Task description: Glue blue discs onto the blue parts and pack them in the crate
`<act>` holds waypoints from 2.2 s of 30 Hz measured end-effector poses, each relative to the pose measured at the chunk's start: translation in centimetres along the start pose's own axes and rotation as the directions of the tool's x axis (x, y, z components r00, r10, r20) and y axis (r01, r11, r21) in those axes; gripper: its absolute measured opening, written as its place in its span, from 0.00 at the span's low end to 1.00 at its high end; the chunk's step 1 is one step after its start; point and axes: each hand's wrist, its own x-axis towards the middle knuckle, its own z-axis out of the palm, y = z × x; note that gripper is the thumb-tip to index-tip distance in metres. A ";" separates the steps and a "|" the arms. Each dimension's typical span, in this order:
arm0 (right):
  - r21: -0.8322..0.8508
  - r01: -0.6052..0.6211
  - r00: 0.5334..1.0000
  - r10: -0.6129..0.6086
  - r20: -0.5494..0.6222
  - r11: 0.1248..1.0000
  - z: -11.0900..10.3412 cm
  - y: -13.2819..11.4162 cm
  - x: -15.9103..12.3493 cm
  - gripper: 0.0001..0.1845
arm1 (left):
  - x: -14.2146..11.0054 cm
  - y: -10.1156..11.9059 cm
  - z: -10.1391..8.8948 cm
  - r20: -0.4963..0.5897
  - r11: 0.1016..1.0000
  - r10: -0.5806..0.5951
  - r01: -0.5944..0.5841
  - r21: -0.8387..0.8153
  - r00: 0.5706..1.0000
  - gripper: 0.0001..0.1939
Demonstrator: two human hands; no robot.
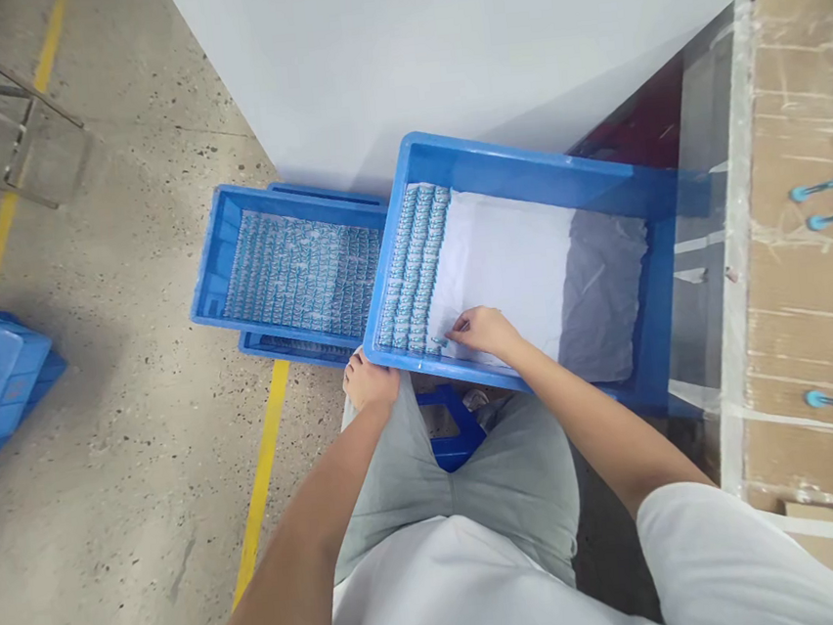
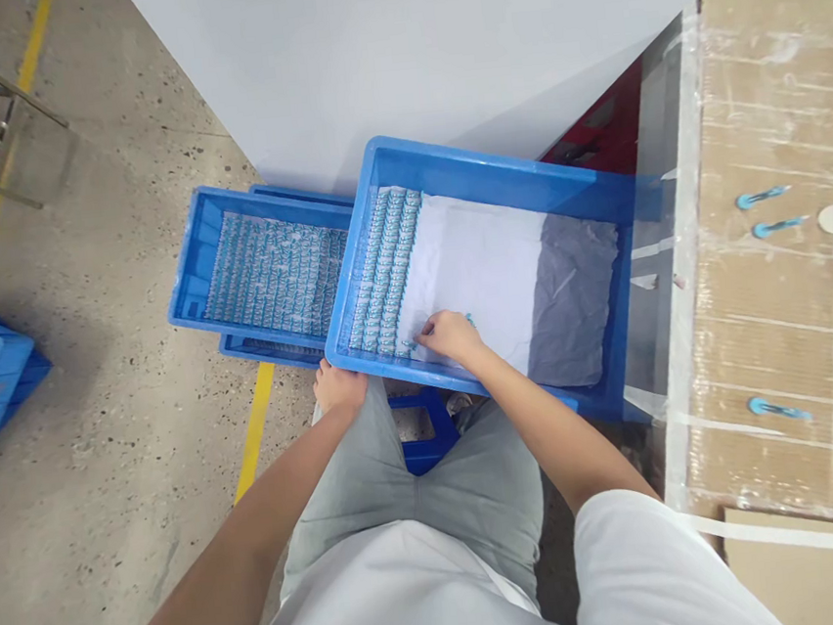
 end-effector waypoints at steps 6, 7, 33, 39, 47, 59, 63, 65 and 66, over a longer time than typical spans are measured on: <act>0.022 0.015 1.000 -0.016 0.019 1.000 1.2 -0.6 0.3 0.14 | 0.0 -0.1 0.1 -0.011 1.000 -0.010 0.010 0.001 1.000 0.27; 0.019 0.016 1.000 -0.016 0.011 1.000 1.3 -0.7 0.4 0.13 | 0.0 -0.1 0.1 -0.010 1.000 -0.012 0.012 0.001 1.000 0.27; 0.041 -0.014 0.999 0.016 -0.034 0.999 2.0 -1.2 1.0 0.16 | 0.0 -0.1 0.2 -0.002 1.000 -0.005 0.005 0.001 1.000 0.26; 0.038 -0.015 0.999 0.017 -0.039 0.999 2.1 -1.4 1.0 0.15 | 0.0 -0.1 0.2 -0.006 1.000 -0.006 0.007 0.009 1.000 0.26; 0.043 -0.023 0.999 0.024 -0.028 0.999 2.0 -1.5 0.9 0.13 | 0.1 0.0 0.3 -0.003 1.000 -0.002 0.002 0.013 1.000 0.26; 0.051 -0.021 1.000 0.022 -0.019 0.998 1.7 -1.8 0.7 0.09 | 0.1 -0.1 0.5 -0.006 1.000 -0.003 0.003 0.010 1.000 0.26; 0.051 -0.021 1.000 0.022 -0.016 0.998 2.0 -1.9 0.7 0.11 | 0.2 0.0 0.5 -0.004 1.000 -0.008 0.008 0.012 1.000 0.26; 0.051 -0.024 1.000 0.025 -0.016 0.998 2.0 -2.1 0.6 0.12 | 0.2 0.0 0.5 -0.001 1.000 -0.009 0.009 0.012 1.000 0.26; 0.052 -0.024 1.000 0.025 -0.016 0.998 1.9 -2.1 0.6 0.12 | 0.2 0.0 0.5 -0.001 1.000 -0.009 0.009 0.012 1.000 0.26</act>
